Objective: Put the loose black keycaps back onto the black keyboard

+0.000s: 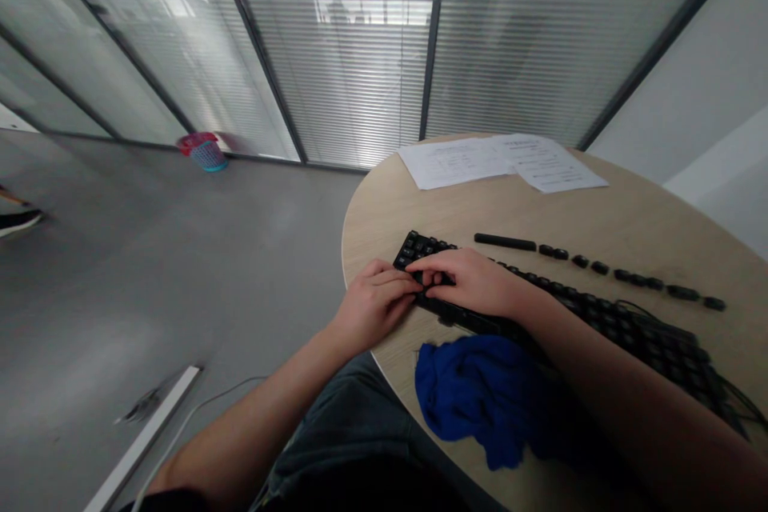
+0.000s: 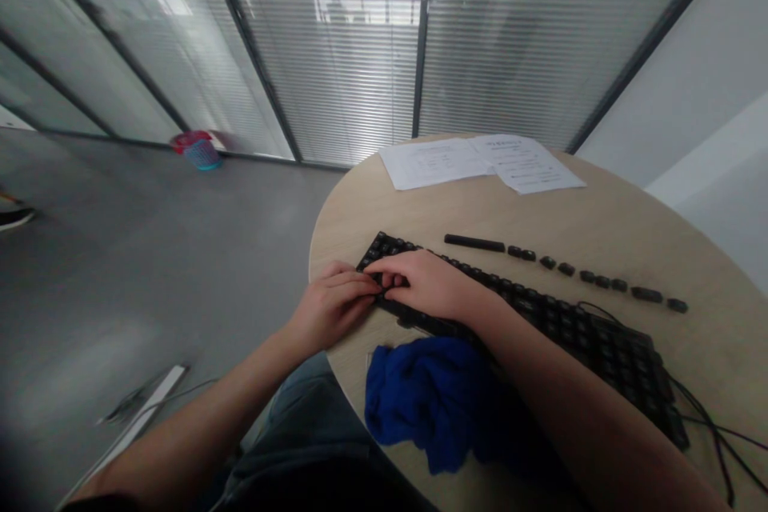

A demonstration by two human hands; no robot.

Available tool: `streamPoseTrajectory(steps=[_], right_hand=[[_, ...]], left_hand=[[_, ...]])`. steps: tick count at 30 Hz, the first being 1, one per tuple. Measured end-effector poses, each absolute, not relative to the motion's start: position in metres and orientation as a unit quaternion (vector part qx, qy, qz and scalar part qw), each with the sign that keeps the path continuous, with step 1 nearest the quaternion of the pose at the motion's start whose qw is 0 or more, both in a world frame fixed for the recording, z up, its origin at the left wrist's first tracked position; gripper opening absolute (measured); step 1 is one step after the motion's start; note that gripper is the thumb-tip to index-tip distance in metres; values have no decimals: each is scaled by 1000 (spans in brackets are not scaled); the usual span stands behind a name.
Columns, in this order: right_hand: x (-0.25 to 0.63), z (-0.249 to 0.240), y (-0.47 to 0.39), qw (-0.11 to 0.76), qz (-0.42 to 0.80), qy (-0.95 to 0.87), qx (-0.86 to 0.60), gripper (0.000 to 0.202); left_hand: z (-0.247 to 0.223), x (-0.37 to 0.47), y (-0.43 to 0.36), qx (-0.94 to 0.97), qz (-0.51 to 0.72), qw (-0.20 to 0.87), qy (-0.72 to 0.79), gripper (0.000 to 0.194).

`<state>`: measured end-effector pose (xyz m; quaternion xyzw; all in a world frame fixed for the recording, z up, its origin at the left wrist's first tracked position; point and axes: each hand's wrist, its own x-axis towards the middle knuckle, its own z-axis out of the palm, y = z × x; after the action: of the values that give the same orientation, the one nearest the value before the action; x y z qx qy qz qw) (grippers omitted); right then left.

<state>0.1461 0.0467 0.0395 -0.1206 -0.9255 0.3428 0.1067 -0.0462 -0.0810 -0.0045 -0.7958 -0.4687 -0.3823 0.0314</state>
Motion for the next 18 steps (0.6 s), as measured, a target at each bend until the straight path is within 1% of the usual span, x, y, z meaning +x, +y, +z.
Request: streamPoseTrajectory(steps=[7,18], right_hand=[[145,38,47,102,358,-918,-135,52],[147,35,51,93,434,-884,-147,55]], left_hand=[[-4,-44,-84,-794,-376,68,-473,14],[-6,-43,-84,-797,-354,101,-479,16]])
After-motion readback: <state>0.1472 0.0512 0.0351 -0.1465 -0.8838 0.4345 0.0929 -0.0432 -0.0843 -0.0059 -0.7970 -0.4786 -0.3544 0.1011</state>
